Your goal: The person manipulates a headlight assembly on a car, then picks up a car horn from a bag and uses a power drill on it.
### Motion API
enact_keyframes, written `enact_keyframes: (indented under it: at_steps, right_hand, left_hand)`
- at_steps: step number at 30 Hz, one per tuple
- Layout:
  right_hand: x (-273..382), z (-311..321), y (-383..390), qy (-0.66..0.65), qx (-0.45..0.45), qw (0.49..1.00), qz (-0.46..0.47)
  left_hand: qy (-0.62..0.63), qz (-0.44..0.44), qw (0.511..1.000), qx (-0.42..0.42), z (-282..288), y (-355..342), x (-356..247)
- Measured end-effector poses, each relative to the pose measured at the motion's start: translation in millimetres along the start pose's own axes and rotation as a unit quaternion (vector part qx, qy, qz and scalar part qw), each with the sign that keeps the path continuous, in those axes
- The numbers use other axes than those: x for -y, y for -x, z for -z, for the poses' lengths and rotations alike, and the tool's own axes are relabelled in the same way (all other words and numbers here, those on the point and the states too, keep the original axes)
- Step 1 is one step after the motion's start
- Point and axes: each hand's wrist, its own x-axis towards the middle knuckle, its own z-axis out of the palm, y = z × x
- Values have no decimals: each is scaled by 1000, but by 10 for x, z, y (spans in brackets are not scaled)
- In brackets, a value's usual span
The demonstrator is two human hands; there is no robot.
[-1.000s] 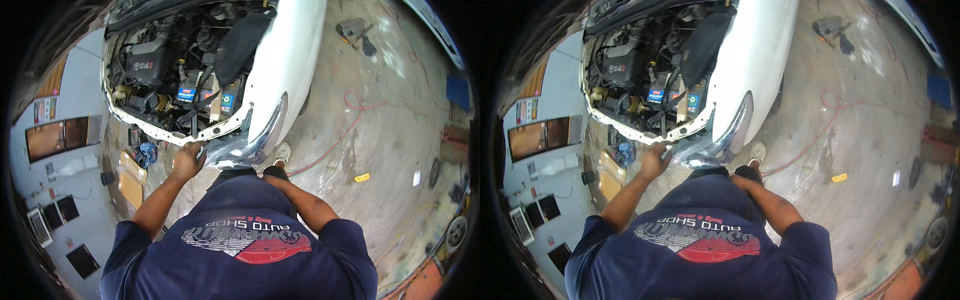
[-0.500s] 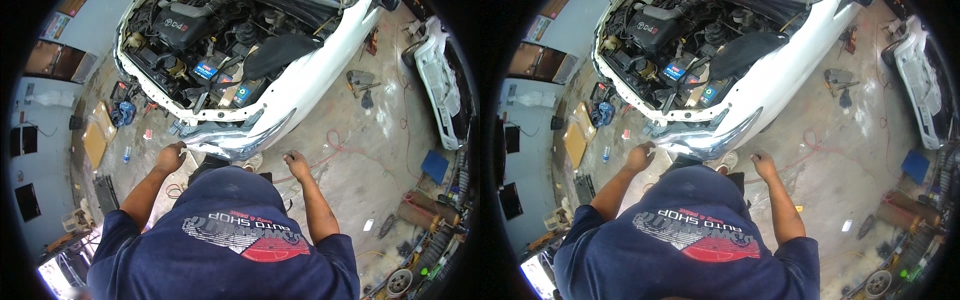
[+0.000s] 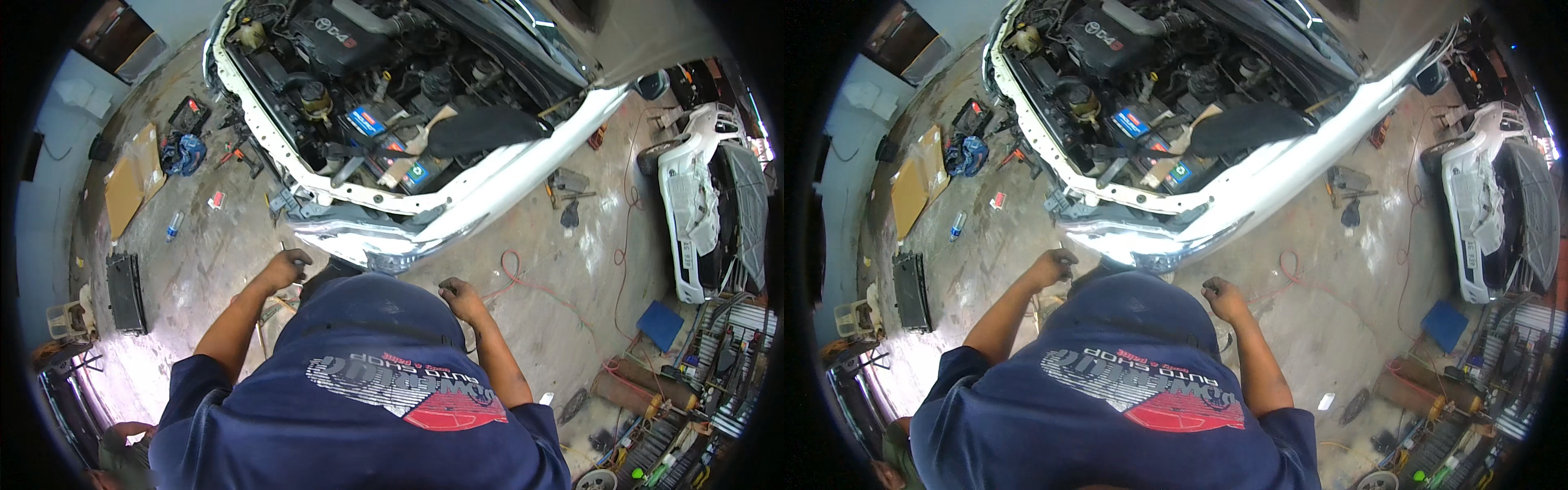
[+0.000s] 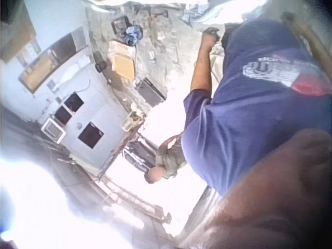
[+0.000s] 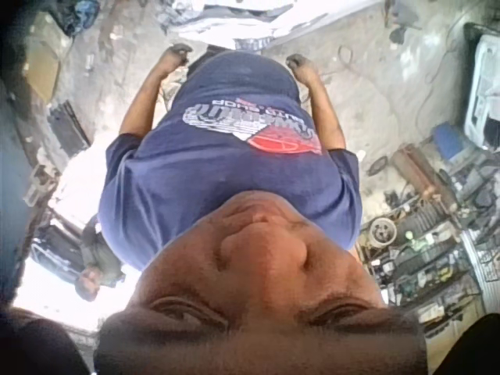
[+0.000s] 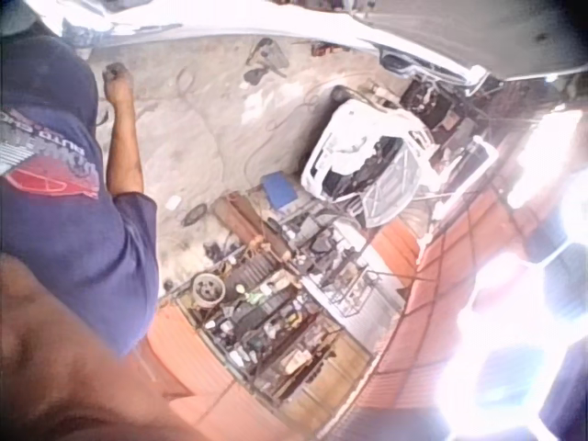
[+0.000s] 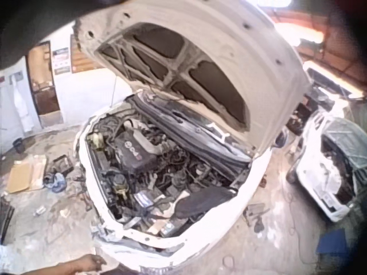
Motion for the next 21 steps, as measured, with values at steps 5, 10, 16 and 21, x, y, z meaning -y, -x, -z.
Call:
enact_keyframes:
  at_steps: [5, 10, 16, 21]
  right_hand:
    - [556, 165, 12, 31, -73, 996, 38]
    - [1039, 422, -213, -16, -195, 978, 73]
    - [2057, 332, -242, 0, -139, 978, 154]
    - [2600, 34, -332, -58, -17, 983, 172]
  left_hand:
    - [39, -41, 998, 23, -78, -34, -687]
    - [70, -106, 991, 35, 228, -232, -1228]
    - [-40, -200, 977, 66, 316, -244, -1742]
    - [-148, -319, 926, 138, -53, -14, -2114]
